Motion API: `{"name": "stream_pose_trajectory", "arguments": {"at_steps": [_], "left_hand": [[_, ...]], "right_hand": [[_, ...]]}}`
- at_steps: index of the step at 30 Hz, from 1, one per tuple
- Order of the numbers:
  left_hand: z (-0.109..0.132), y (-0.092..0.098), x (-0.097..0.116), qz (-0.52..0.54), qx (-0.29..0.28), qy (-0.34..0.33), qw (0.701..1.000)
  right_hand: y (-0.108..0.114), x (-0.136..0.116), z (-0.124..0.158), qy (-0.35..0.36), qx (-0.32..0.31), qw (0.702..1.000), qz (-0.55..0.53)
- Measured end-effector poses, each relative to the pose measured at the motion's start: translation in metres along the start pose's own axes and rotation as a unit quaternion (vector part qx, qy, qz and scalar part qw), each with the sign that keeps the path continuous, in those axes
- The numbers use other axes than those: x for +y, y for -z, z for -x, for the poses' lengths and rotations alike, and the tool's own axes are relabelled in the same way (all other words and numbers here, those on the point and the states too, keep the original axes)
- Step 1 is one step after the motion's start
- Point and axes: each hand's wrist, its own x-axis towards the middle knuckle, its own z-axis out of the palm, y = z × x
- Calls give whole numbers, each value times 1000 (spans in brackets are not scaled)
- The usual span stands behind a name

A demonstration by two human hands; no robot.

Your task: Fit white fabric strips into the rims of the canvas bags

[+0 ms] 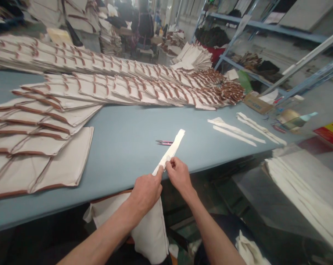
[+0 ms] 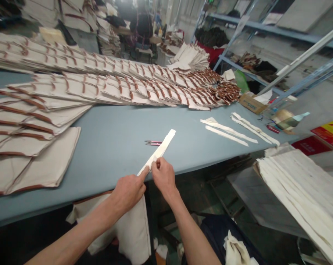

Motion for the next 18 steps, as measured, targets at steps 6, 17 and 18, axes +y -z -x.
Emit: {"name": "stream_pose_trajectory", "arguments": {"at_steps": [6, 17, 18], "left_hand": [[-1, -1, -1, 2, 0, -5, 1000], [-5, -1, 1, -15, -26, 5, 1000], [-5, -1, 1, -16, -31, 7, 999]], "right_hand": [[14, 16, -19, -16, 10, 999, -39], [53, 19, -101, -17, 34, 996, -78], [58, 19, -115, -25, 47, 995, -89]]}}
